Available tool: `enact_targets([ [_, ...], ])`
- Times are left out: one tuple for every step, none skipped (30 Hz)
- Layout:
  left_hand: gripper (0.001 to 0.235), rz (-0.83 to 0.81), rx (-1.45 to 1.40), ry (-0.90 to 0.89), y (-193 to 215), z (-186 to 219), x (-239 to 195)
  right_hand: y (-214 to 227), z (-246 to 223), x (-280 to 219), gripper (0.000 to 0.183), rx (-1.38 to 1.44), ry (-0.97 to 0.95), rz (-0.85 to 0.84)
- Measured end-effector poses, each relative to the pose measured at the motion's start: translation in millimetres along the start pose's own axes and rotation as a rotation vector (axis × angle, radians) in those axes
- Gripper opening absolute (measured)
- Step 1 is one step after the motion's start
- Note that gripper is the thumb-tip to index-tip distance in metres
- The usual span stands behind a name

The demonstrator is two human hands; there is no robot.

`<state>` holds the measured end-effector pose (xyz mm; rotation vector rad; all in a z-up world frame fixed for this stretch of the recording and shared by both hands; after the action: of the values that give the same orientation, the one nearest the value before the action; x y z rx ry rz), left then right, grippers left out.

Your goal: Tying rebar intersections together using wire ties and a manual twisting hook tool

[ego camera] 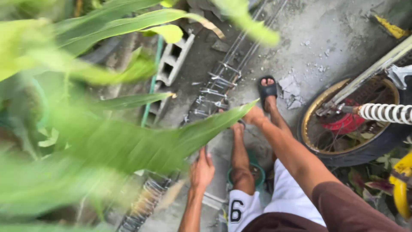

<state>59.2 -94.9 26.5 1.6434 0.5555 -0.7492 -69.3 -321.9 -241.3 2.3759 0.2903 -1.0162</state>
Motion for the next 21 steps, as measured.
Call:
enact_targets([
  [0.043,0.001,-0.001,-0.036,14.5,42.6,34.3,13.6,20.0,7.7,0.032,-0.105,-0.073,-0.043],
  [0.045,0.002,-0.001,-0.072,30.4,89.3,68.2,27.2,39.7,15.4,0.021,-0.210,-0.146,-0.084],
  [0.045,0.014,-0.016,-0.071,35.6,104.2,76.6,60.3,32.6,12.2,0.021,-0.226,-0.139,-0.077],
  [0.047,0.039,-0.024,-0.127,41.5,120.9,84.6,95.1,23.5,9.2,0.025,-0.295,-0.108,-0.016],
  [0.051,0.045,-0.018,-0.183,43.6,131.3,85.4,117.0,12.6,-4.7,0.039,-0.348,-0.086,0.030],
  [0.051,0.038,-0.018,-0.181,43.8,139.7,85.9,135.9,24.7,8.4,0.039,-0.348,-0.089,0.023],
  [0.055,0.032,-0.004,-0.237,41.8,146.3,79.9,149.3,29.9,15.7,0.043,-0.443,0.053,0.079],
  [0.060,0.027,0.009,-0.293,39.9,152.8,73.6,161.5,35.3,22.0,0.048,-0.535,0.196,0.137],
  [0.060,0.025,0.009,-0.295,41.4,173.9,85.8,179.2,18.4,20.3,0.048,-0.535,0.193,0.136],
  [0.067,0.019,0.024,-0.361,43.0,196.6,96.1,195.0,-1.6,18.5,0.053,-0.569,0.253,0.103],
  [0.074,0.013,0.038,-0.422,44.0,218.0,104.7,209.7,-22.2,16.0,0.058,-0.603,0.316,0.068],
  [0.074,0.010,0.038,-0.420,48.2,233.8,110.6,213.4,-29.5,19.7,0.058,-0.602,0.317,0.064],
  [0.071,0.052,0.083,-0.477,53.7,248.1,113.5,214.4,-37.4,23.5,0.051,-0.580,0.268,0.043],
  [0.068,0.094,0.128,-0.533,59.3,261.9,116.3,215.5,-45.9,26.8,0.045,-0.558,0.218,0.022],
  [0.068,0.094,0.133,-0.524,51.5,260.5,130.3,203.9,-33.6,41.9,0.045,-0.553,0.227,0.019],
  [0.069,0.153,0.223,-0.564,43.8,260.4,142.0,191.4,-16.2,56.2,0.057,-0.543,0.111,-0.037],
  [0.069,0.208,0.316,-0.605,34.5,259.8,150.8,176.6,1.8,66.3,0.074,-0.529,-0.007,-0.094],
  [0.069,0.204,0.323,-0.600,23.8,241.4,189.4,181.2,-0.5,69.3,0.074,-0.522,-0.001,-0.098],
  [0.061,0.196,0.478,-0.553,6.9,220.4,223.9,183.5,-0.9,65.0,0.073,-0.511,-0.004,-0.081],
  [0.055,0.188,0.632,-0.506,-10.1,198.5,257.7,186.2,-1.5,60.7,0.074,-0.499,-0.007,-0.065],
  [0.055,0.188,0.628,-0.507,3.3,203.0,237.4,189.2,-5.1,58.1,0.074,-0.503,-0.008,-0.065],
])
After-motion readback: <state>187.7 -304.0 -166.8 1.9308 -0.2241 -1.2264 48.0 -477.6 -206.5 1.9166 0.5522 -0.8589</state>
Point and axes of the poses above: each hand's wrist, its own x-axis towards the middle knuckle, its own y-axis out of the back of the hand, z = x × y, the point moved 4 cm from there along x, towards the middle knuckle, and after that the axes turned 13 degrees about y, right-handed, at the moved point
